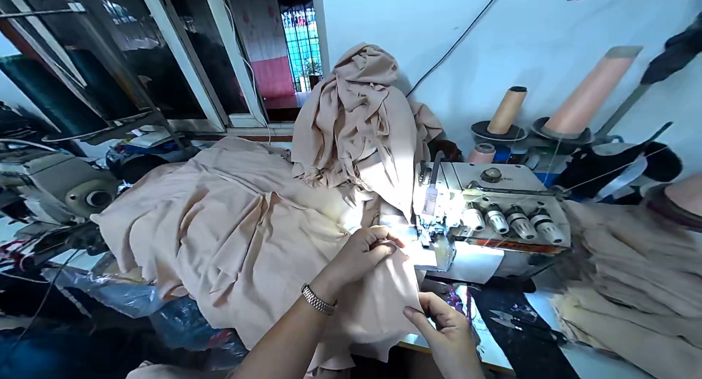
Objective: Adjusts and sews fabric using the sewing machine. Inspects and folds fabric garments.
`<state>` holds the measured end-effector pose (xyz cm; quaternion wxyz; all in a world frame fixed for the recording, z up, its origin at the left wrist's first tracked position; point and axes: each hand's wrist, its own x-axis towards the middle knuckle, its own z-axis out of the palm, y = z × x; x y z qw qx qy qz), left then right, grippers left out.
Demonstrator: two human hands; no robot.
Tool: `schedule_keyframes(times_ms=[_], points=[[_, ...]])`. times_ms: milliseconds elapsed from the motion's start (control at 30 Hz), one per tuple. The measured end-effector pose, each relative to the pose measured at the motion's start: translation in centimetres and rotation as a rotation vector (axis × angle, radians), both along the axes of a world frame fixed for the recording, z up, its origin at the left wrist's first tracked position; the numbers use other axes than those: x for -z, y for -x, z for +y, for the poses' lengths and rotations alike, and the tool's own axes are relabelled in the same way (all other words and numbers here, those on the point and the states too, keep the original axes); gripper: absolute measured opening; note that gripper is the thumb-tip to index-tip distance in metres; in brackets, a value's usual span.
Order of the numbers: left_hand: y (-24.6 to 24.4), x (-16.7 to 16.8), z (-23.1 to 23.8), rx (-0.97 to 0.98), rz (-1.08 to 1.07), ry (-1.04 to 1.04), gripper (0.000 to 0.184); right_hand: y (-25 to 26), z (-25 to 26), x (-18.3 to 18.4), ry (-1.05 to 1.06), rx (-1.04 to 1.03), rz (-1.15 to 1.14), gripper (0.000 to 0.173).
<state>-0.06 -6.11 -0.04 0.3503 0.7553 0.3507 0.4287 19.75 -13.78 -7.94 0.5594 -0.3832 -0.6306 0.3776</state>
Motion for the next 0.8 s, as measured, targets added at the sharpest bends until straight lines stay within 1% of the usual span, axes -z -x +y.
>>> schedule_keyframes(times_ms=[67,133,200,267,333,433,567,633,800], points=[[-0.2,-0.2,-0.4,-0.023,0.004,0.007,0.008,-0.4,0.1,0.0,0.032,-0.014,0.025,0.011],[-0.4,-0.3,-0.8,-0.063,0.022,-0.003,0.004,-0.9,0.1,0.3,0.090,-0.043,0.080,0.018],[-0.5,0.0,-0.2,-0.080,-0.007,-0.015,0.010,-1.4,0.3,0.9,0.199,-0.098,0.197,0.030],[-0.8,0.2,0.5,-0.089,-0.025,-0.037,0.015,-1.9,0.4,1.1,0.289,-0.160,0.291,0.034],[-0.8,0.2,0.6,-0.091,-0.031,-0.029,0.015,-2.4,0.4,1.5,0.316,-0.215,0.314,0.027],[-0.7,0.1,0.7,-0.081,-0.032,0.020,0.005,-2.7,0.4,1.8,0.335,-0.236,0.288,0.017],[-0.3,0.2,0.8,-0.083,-0.019,0.035,0.004,-2.7,0.3,2.4,0.339,-0.231,0.271,0.011],[-0.3,0.4,0.9,-0.092,-0.059,0.019,0.006,-2.6,0.3,2.4,0.325,-0.199,0.255,0.010],[-0.2,0.8,1.1,-0.060,-0.249,0.028,0.003,-2.2,0.2,2.0,0.270,-0.065,0.182,0.006]])
